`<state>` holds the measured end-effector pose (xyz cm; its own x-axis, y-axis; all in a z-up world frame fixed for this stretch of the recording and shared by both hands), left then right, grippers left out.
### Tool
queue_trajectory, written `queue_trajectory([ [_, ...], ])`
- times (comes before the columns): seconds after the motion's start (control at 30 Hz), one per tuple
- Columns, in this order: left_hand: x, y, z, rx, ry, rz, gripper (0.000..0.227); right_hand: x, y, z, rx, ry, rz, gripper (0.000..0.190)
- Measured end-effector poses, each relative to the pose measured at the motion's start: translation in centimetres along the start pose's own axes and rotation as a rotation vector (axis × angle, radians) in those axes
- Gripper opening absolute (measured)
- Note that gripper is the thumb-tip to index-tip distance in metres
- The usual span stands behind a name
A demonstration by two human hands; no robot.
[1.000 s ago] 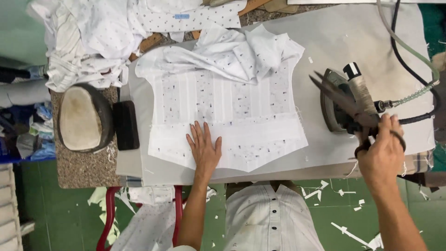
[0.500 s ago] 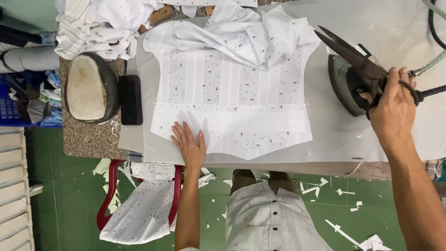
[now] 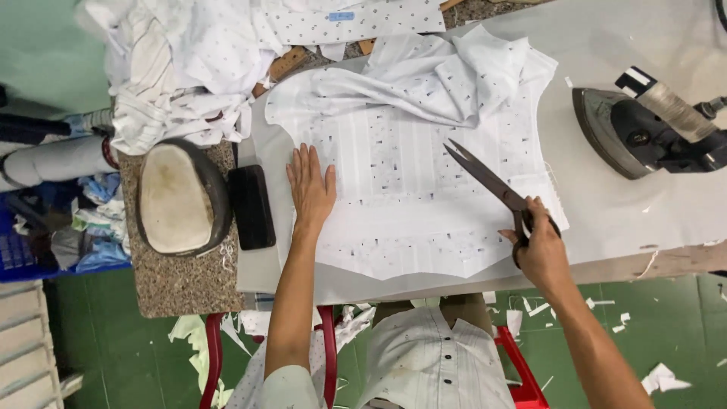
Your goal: The person irons a white patterned fabric on a table using a steam iron and a black pressing block. They then use large scissors to trim the edges of the fabric, cutting along the pattern lines.
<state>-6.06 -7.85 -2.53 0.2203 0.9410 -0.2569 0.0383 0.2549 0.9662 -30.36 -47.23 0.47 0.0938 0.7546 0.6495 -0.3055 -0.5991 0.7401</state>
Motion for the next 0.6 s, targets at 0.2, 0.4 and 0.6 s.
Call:
queue_trajectory([
  [0.2,-0.5,-0.8,0.3,0.089,-0.062,0.12,0.066,2.8,-2.4,-3.3,0.054,-0.299,0.021,0.08],
  [0.4,1.3,0.8,1.5,0.168,-0.078,0.141,0.066,4.0,-1.4,-4.2,0.099,-0.594,0.086,0.076],
  [0.6,5.4,3.0,2.8,0.194,-0.105,0.146,0.065,3.5,-0.3,-5.9,0.096,-0.732,0.154,0.073],
])
Point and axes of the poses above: each hand's wrist, its own z-axis towards the middle knuckle, its own y-axis out of the back of the hand, x = y × z, the point moved 4 cm from there along z, towards the middle knuckle, and after that the axes turned 10 degrees about z, right-handed, at the moved point
